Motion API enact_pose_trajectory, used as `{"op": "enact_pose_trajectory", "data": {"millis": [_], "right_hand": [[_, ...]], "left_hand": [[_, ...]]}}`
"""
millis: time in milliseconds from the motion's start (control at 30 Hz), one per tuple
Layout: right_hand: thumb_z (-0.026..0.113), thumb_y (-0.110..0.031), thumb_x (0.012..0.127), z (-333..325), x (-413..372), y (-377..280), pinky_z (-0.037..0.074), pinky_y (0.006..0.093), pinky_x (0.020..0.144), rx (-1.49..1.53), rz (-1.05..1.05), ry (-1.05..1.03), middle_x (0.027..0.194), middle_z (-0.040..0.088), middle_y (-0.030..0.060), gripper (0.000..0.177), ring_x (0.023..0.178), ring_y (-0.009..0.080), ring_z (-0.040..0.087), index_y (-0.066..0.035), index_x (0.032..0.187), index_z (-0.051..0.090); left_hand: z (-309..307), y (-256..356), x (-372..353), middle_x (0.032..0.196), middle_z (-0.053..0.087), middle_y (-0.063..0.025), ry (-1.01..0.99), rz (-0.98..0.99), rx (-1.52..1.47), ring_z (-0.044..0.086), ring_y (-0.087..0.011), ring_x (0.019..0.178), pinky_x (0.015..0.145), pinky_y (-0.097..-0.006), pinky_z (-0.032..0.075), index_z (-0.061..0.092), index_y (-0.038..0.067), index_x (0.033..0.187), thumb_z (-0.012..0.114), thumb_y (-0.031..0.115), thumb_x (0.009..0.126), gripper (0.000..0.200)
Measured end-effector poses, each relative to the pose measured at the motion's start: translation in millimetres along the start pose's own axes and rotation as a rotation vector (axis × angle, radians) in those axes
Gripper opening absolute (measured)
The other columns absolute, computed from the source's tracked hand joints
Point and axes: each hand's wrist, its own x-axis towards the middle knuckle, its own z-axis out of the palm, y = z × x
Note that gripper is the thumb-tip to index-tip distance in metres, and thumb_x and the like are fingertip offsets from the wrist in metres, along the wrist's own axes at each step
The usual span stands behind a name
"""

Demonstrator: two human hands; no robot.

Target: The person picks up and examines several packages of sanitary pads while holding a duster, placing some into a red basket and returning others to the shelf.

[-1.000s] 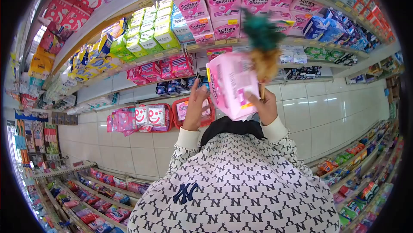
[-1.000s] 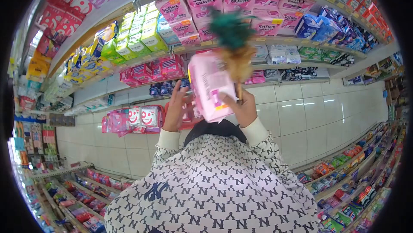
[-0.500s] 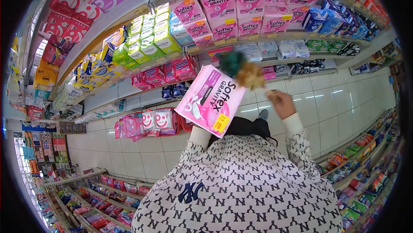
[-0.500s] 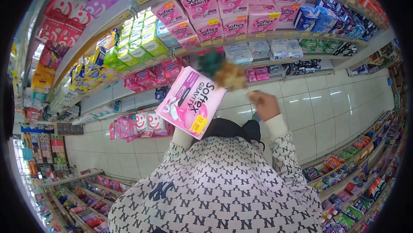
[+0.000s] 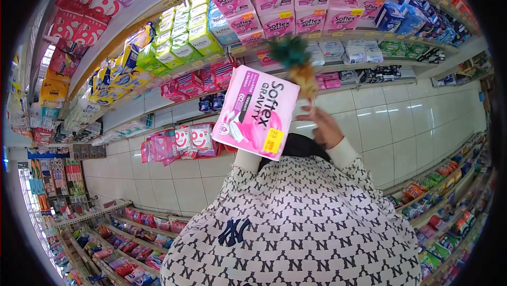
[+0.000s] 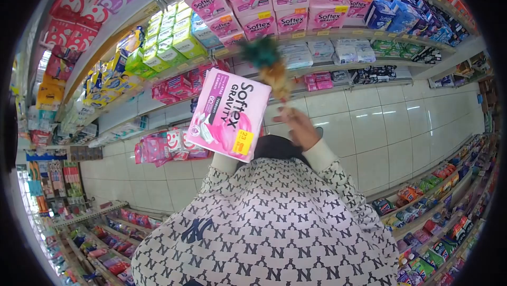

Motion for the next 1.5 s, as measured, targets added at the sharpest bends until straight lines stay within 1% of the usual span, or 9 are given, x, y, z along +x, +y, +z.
{"op": "enact_pose_trajectory", "data": {"millis": [167,333,400,567,767,900,1033,1333,1500], "right_hand": [[0.050,-0.049,0.093,10,12,27,0.025,0.0192,0.033,0.454,0.202,-0.088,0.120,0.061,0.0078,0.055,0.045,0.0034,0.046,-0.008,0.131,0.047],[0.053,-0.038,0.093,0,11,11,0.020,0.0165,0.031,0.657,-0.060,0.004,0.093,0.065,0.0037,0.040,0.039,0.0025,0.034,-0.010,0.122,0.050],[0.054,-0.034,0.092,-4,14,22,0.022,0.0172,0.033,0.680,-0.097,0.013,0.089,0.063,0.0012,0.041,0.039,0.0033,0.032,-0.010,0.125,0.049],[0.062,-0.017,0.087,-1,21,34,0.024,0.0185,0.036,0.250,-0.160,0.061,0.082,0.057,-0.0020,0.039,0.044,0.0019,0.033,-0.008,0.123,0.052],[0.052,-0.016,0.095,-37,7,24,0.042,0.0213,0.067,-0.221,-0.317,0.394,0.077,0.058,0.0012,0.018,0.071,0.0076,0.052,-0.003,0.106,0.060],[0.048,-0.017,0.096,13,-19,10,0.048,0.0430,0.066,-0.831,-0.599,-0.014,0.083,0.062,0.0212,0.017,0.078,0.0408,0.061,-0.008,0.107,0.057],[0.048,-0.015,0.095,-21,45,64,0.047,0.0415,0.063,-0.807,-0.483,0.122,0.077,0.061,0.0202,0.014,0.070,0.0381,0.060,-0.008,0.103,0.057],[0.049,-0.018,0.096,2,-7,26,0.045,0.0342,0.060,-0.929,-0.619,0.048,0.068,0.057,0.0137,0.016,0.058,0.0207,0.054,-0.008,0.096,0.062],[0.050,-0.018,0.095,-94,74,71,0.033,0.0248,0.050,-0.364,-0.322,0.346,0.058,0.040,-0.0019,0.018,0.054,0.0074,0.038,-0.008,0.094,0.064]], "left_hand": [[-17,-15,13,0.141,0.042,-0.0160,-0.112,0.021,0.158,0.042,-0.0281,0.129,0.108,-0.0414,0.032,0.030,0.003,0.143,0.032,0.039,0.100,0.056],[45,85,7,0.129,0.054,-0.0132,-0.077,-0.167,-0.154,0.055,-0.0234,0.117,0.093,-0.0376,0.047,0.034,0.001,0.140,0.042,0.065,0.089,0.083],[45,52,9,0.126,0.056,-0.0127,0.271,-0.205,-0.036,0.057,-0.0221,0.112,0.091,-0.0366,0.048,0.036,0.001,0.138,0.047,0.058,0.090,0.075],[64,49,12,0.132,0.043,-0.0102,0.296,0.018,0.286,0.049,-0.0201,0.118,0.096,-0.0364,0.044,0.022,0.002,0.138,0.077,0.012,0.075,0.084],[35,53,9,0.121,0.047,-0.0153,0.459,0.482,1.498,0.040,-0.0347,0.122,0.109,-0.0631,0.005,0.034,0.004,0.132,0.081,0.032,0.065,0.087],[-12,47,-2,0.124,0.047,-0.0127,0.217,0.500,1.810,0.041,-0.0330,0.122,0.108,-0.0672,0.001,0.040,0.006,0.131,0.076,0.037,0.071,0.076],[24,55,-9,0.126,0.040,-0.0181,0.318,0.387,1.439,0.043,-0.0308,0.120,0.099,-0.0399,0.039,0.030,-0.003,0.134,0.086,0.026,0.062,0.096],[23,51,-13,0.127,0.040,-0.0159,0.271,0.403,1.264,0.043,-0.0274,0.119,0.103,-0.0396,0.034,0.027,0.001,0.135,0.088,0.023,0.060,0.099],[28,68,-12,0.125,0.047,-0.0142,0.338,0.355,0.838,0.048,-0.0248,0.116,0.100,-0.0356,0.039,0.034,0.000,0.132,0.082,0.015,0.065,0.084]]}}
